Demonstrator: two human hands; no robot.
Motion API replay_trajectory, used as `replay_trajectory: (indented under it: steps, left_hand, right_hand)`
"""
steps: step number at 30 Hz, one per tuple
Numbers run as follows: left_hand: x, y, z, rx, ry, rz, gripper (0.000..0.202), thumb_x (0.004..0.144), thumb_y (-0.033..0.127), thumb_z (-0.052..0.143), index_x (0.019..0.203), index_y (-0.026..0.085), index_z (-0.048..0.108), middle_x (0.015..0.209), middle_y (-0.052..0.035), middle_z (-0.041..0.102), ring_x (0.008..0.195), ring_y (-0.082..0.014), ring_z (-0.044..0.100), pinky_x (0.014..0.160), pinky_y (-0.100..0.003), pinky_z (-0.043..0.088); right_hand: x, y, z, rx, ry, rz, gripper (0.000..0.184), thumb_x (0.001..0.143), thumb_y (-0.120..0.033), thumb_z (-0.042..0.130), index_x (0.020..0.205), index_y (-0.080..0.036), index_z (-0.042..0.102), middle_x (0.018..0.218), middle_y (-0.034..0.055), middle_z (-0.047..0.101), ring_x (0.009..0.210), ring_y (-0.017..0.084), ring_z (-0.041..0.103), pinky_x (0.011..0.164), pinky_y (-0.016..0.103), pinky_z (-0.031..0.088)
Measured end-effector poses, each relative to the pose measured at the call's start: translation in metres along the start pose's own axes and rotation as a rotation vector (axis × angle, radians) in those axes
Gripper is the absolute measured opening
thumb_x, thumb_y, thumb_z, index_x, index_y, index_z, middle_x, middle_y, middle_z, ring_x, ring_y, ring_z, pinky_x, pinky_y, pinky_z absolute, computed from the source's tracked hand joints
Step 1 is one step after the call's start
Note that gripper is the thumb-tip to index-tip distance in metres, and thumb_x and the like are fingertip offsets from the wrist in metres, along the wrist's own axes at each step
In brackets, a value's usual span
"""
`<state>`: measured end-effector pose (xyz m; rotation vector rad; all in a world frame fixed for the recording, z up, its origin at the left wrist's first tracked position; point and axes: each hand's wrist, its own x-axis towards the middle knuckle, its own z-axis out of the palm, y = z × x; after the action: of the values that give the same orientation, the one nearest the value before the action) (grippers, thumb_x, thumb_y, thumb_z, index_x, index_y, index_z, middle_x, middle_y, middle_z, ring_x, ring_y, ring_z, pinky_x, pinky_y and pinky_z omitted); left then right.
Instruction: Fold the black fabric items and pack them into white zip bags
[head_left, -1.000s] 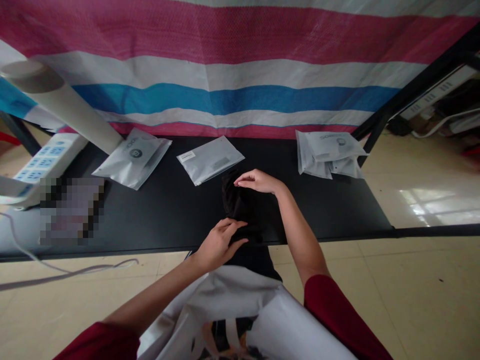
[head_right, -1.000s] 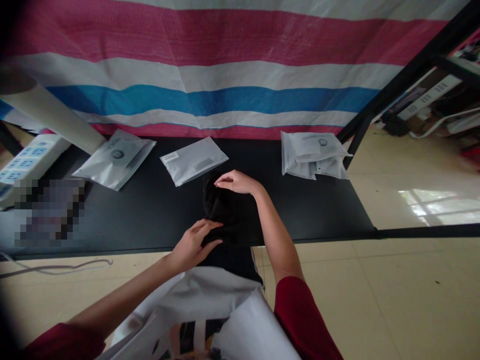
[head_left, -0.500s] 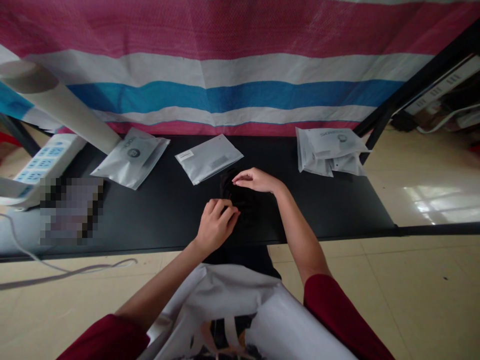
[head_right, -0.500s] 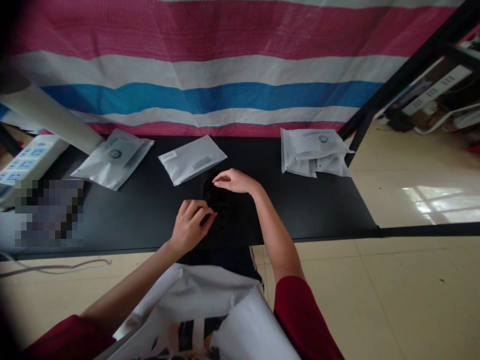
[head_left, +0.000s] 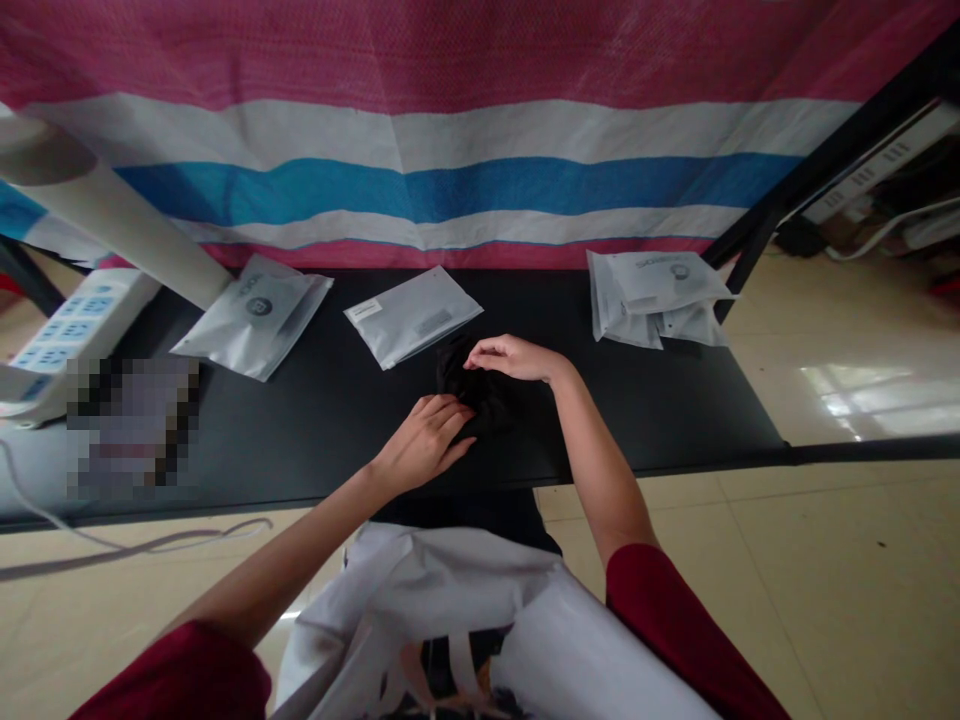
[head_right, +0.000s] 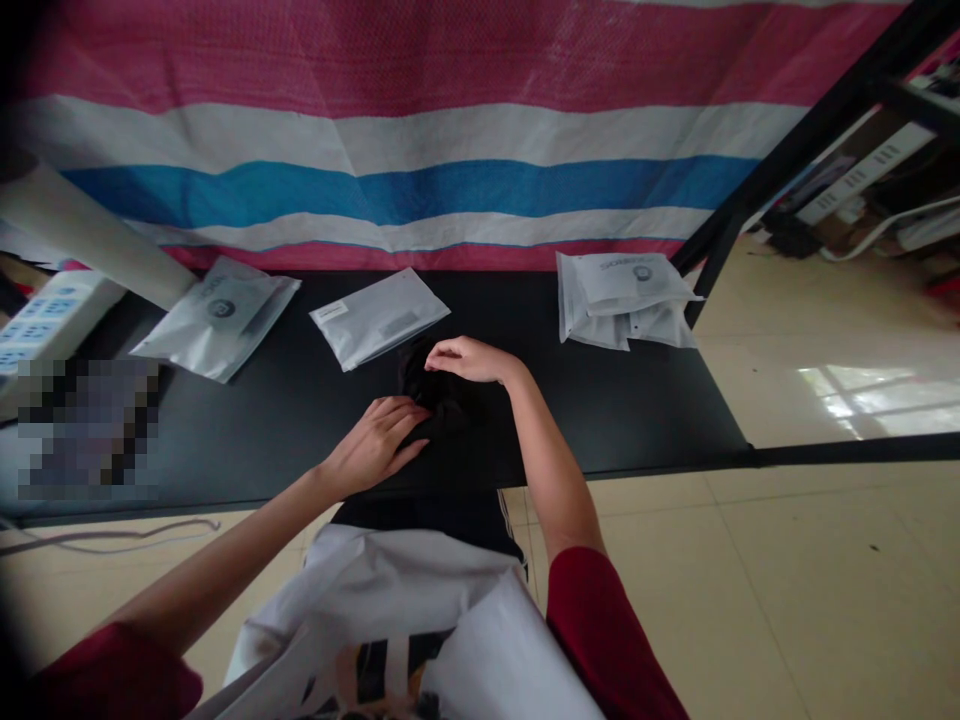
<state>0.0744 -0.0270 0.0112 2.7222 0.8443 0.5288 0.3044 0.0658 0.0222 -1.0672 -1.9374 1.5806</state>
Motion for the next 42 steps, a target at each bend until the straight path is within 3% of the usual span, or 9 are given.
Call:
replay_trajectory:
  steps: [7,17,22,26,29,32,35,39,42]
  left_hand:
    - [0.033,-0.039,-0.01,-0.167,-0.137,-0.196,0.038,0.1,0.039,0.036,0.084,0.015,0.061,0.084,-0.0097,0.062,0.087,-0.0238,0.057,0.081,-0.037,0.047]
    - [0.081,-0.071,-0.017,-0.256,-0.256,-0.416,0.033,0.097,0.035,0.038,0.093,0.017,0.066,0.079,-0.0057,0.068,0.071,-0.02,0.062,0.067,-0.03,0.043]
    - [0.093,-0.07,-0.025,-0.217,-0.233,-0.49,0.034,0.097,0.034,0.04,0.089,0.016,0.068,0.077,-0.0055,0.068,0.071,-0.0197,0.063,0.066,-0.029,0.043]
    - [0.091,-0.053,-0.035,0.064,-0.023,-0.59,0.031,0.095,0.04,0.048,0.104,0.016,0.066,0.085,-0.0083,0.07,0.085,-0.0258,0.065,0.074,-0.033,0.047]
    - [0.078,-0.031,-0.036,0.187,0.121,-0.473,0.031,0.096,0.038,0.049,0.111,0.016,0.064,0.102,-0.0107,0.069,0.1,-0.0287,0.062,0.083,-0.037,0.049]
    - [0.06,-0.014,-0.022,0.163,0.118,-0.28,0.033,0.097,0.035,0.046,0.119,0.016,0.062,0.122,-0.0114,0.064,0.114,-0.0283,0.058,0.095,-0.04,0.049]
    - [0.043,-0.01,0.001,0.122,0.113,-0.243,0.041,0.097,0.031,0.045,0.135,0.016,0.053,0.143,-0.012,0.051,0.131,-0.029,0.047,0.107,-0.043,0.045]
    - [0.034,-0.018,0.011,0.019,0.116,-0.232,0.046,0.097,0.034,0.046,0.139,0.016,0.05,0.15,-0.0116,0.044,0.139,-0.0284,0.039,0.112,-0.046,0.041]
    - [0.036,-0.031,-0.003,-0.1,0.116,-0.201,0.037,0.097,0.036,0.045,0.124,0.017,0.061,0.136,-0.0101,0.058,0.128,-0.0261,0.053,0.109,-0.043,0.044]
  right_hand:
    - [-0.006,-0.003,-0.006,0.062,0.171,-0.011,0.024,0.087,-0.039,0.064,0.092,-0.016,0.066,0.091,0.0062,0.071,0.087,0.018,0.067,0.081,0.032,0.052]
    - [-0.012,-0.01,-0.007,-0.164,0.1,-0.005,0.036,0.068,-0.032,0.081,0.097,-0.018,0.064,0.1,0.0042,0.068,0.091,0.019,0.064,0.082,0.033,0.048]
    - [-0.014,-0.012,-0.009,-0.193,0.16,-0.044,0.031,0.072,-0.03,0.078,0.099,-0.019,0.065,0.097,0.0031,0.068,0.089,0.018,0.064,0.08,0.032,0.048]
    - [-0.011,-0.008,-0.006,-0.349,0.274,-0.005,0.025,0.075,-0.031,0.076,0.097,-0.02,0.07,0.094,0.0041,0.071,0.089,0.02,0.065,0.077,0.032,0.049]
    - [-0.006,-0.005,-0.002,-0.398,0.318,0.03,0.023,0.076,-0.033,0.075,0.096,-0.02,0.071,0.091,0.0041,0.072,0.084,0.019,0.065,0.073,0.031,0.048]
    - [-0.004,-0.004,-0.001,-0.394,0.339,0.037,0.019,0.078,-0.031,0.073,0.093,-0.02,0.072,0.091,0.0037,0.073,0.082,0.018,0.065,0.073,0.03,0.049]
    - [-0.004,-0.001,-0.002,-0.397,0.375,0.026,0.023,0.077,-0.031,0.073,0.097,-0.02,0.071,0.097,0.0049,0.071,0.085,0.018,0.064,0.077,0.032,0.05]
    - [-0.003,0.006,-0.004,-0.352,0.44,0.085,0.059,0.072,-0.034,0.079,0.126,-0.019,0.059,0.123,0.0117,0.063,0.099,0.021,0.063,0.085,0.036,0.051]
    - [-0.003,0.009,-0.006,-0.305,0.364,0.175,0.075,0.068,-0.038,0.082,0.134,-0.016,0.053,0.123,0.0152,0.064,0.104,0.025,0.065,0.091,0.039,0.05]
